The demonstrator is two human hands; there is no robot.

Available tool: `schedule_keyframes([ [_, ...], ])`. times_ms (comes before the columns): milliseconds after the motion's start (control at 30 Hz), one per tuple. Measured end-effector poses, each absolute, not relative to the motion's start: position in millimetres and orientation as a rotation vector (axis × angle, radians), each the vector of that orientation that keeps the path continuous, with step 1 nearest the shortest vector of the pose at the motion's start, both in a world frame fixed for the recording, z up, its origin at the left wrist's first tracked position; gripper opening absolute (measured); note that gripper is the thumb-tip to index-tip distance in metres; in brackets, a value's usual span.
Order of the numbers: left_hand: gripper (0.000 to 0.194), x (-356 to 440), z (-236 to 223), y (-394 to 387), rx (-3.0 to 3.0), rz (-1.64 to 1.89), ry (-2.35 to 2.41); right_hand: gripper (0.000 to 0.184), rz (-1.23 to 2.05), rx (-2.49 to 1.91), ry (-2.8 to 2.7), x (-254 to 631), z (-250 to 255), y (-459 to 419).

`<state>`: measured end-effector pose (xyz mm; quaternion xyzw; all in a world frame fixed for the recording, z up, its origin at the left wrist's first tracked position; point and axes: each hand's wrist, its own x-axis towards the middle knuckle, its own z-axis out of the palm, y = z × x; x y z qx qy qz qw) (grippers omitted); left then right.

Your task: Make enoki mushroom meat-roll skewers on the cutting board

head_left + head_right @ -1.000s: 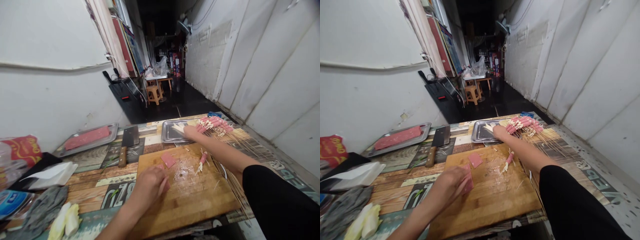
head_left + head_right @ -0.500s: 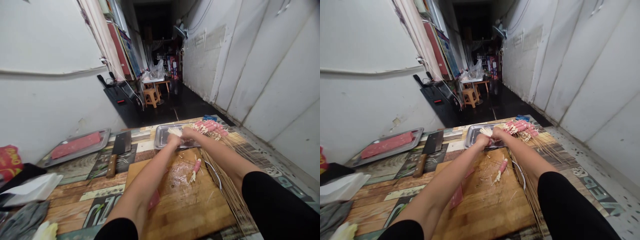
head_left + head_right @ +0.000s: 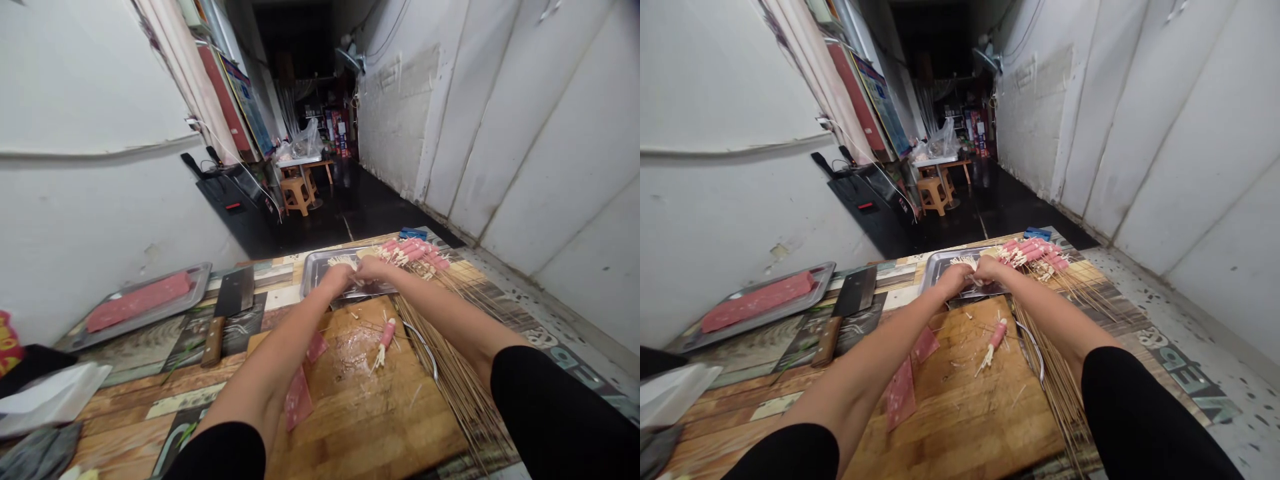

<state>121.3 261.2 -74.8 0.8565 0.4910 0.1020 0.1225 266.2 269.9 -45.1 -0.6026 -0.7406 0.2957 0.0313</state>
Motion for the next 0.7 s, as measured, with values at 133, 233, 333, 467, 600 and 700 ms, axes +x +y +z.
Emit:
schedule_keyframes([
  [133,0.018,117.9,-75.9,267.6,2.622,0.248,1.291,0.013,1.032,-1.833,-2.197,276.8,-41.7,259.2],
  [233,0.016,114.6,-76.9,268.3,2.683,0.217,1.215,0.022,1.060,-1.822,-2.170,276.6,-41.7,257.4],
  [333,0.020,112.6,-81.1,267.6,2.709,0.203,1.197,0.042,1.037,-1.818,-2.187,277.0,-42.4,259.5],
  [467,0.025,113.2,-88.6,268.2,2.702,0.241,1.253,0.051,0.900,-1.807,-2.288,280.2,-44.7,260.7],
  [600,0.027,113.3,-91.5,270.7,2.664,0.303,1.294,0.043,0.707,-1.851,-2.317,276.8,-52.2,258.5],
  [700,0.023,111.9,-91.6,273.2,2.620,0.345,1.303,0.029,0.610,-1.908,-2.304,270.6,-60.4,259.7],
])
